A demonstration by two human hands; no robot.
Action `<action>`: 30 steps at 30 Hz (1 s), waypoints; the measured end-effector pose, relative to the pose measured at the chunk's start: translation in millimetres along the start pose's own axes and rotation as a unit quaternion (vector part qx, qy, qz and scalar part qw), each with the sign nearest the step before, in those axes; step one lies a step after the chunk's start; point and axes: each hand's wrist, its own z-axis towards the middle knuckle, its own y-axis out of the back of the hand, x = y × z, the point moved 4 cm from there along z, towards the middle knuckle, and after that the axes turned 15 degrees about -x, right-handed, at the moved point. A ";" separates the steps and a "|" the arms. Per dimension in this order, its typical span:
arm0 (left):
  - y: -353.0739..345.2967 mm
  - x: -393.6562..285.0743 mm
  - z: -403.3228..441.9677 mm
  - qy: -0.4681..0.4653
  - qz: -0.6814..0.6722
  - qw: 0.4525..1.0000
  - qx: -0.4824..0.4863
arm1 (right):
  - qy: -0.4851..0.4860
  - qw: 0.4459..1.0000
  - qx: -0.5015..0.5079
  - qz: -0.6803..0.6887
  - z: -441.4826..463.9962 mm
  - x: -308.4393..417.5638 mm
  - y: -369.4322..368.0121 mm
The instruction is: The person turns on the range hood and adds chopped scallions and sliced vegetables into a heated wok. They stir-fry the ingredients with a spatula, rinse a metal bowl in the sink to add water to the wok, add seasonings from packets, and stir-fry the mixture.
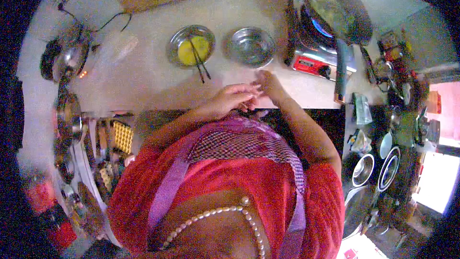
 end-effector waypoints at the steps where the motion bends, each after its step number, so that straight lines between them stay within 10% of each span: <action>1: -1.2 -4.4 0.2 -0.007 -0.011 1.000 0.001 | 0.083 0.990 0.017 -0.116 -28.1 19.5 8.8; 5: -17.1 -22.8 12.4 -0.015 -0.014 1.000 -0.021 | 0.537 0.747 -0.216 -0.328 -124.8 118.7 81.5; 9: -58.9 -37.9 37.2 -0.042 -0.020 0.999 -0.001 | 0.511 0.559 -0.449 -0.474 -120.9 183.2 192.6; 13: -119.4 -54.5 55.8 -0.077 -0.039 0.995 0.044 | 0.267 0.577 -0.406 -0.656 -66.6 142.3 268.9; 15: -145.0 -46.8 72.8 -0.089 -0.049 0.994 0.035 | 0.297 0.675 -0.307 -0.602 -43.6 111.1 298.8; 19: -187.5 -35.5 100.2 -0.056 -0.103 0.992 0.050 | 0.171 0.628 -0.328 -0.684 -55.5 146.2 328.0; 24: -209.7 -41.3 102.5 0.038 -0.219 0.967 0.122 | 0.355 0.675 -0.333 -0.555 -113.5 200.2 409.7; 27: -215.1 -43.8 100.4 0.043 -0.218 0.968 0.116 | 0.297 0.700 -0.307 -0.572 -143.4 230.5 391.0; 30: -220.6 -44.9 96.0 0.032 -0.194 0.975 0.102 | 0.288 0.586 -0.294 -0.698 -108.8 207.5 412.1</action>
